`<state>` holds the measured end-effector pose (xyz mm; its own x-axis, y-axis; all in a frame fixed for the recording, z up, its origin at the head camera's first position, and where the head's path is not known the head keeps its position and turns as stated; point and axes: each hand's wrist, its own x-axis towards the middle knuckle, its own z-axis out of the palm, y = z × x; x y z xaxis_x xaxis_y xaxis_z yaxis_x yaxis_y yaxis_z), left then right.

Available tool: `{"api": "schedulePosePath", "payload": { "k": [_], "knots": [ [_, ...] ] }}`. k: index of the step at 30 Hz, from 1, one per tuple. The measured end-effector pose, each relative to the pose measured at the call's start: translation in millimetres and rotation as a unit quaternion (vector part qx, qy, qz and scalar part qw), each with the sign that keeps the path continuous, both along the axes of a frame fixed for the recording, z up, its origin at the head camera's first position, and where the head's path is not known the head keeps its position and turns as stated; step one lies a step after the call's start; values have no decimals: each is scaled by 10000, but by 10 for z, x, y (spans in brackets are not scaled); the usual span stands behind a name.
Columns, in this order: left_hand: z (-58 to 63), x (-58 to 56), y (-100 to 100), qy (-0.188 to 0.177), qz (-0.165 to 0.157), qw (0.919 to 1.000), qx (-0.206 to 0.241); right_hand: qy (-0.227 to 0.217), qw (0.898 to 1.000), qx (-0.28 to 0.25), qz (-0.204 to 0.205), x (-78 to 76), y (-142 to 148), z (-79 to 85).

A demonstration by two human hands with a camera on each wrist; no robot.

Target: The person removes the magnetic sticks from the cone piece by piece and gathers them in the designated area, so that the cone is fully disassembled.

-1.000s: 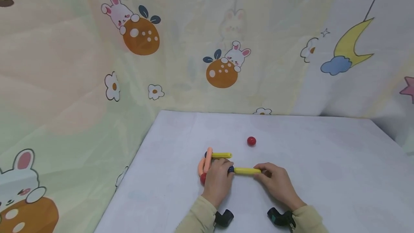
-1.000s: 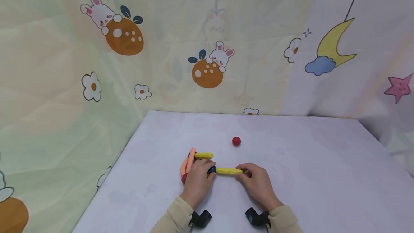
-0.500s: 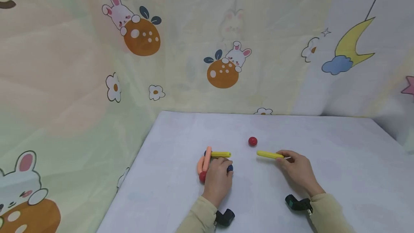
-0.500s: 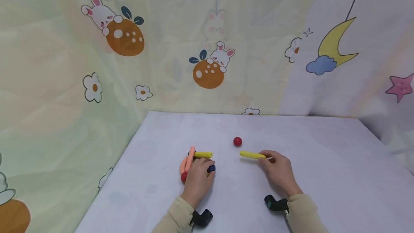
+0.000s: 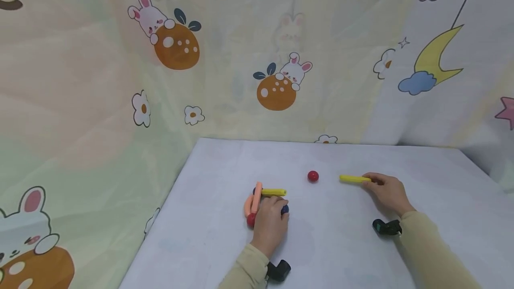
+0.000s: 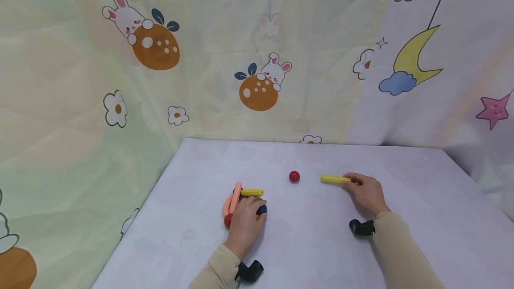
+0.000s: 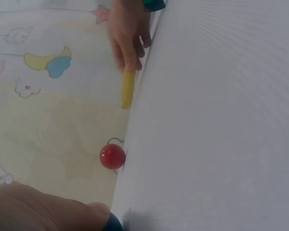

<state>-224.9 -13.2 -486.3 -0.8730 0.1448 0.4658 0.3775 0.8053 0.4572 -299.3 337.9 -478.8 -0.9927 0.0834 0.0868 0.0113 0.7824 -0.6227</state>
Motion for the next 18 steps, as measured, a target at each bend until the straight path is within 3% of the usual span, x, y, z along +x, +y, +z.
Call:
{"api": "schedulePosePath", "payload": {
  "k": [7,18],
  "knots": [
    [1,2,6,-188,39,9998,6,62,9998,170,81,-93,-15,-26],
    [-26,-15,4,-201,28,9998,61,110,9983,521,247,-202,-55,-14]
  ]
}}
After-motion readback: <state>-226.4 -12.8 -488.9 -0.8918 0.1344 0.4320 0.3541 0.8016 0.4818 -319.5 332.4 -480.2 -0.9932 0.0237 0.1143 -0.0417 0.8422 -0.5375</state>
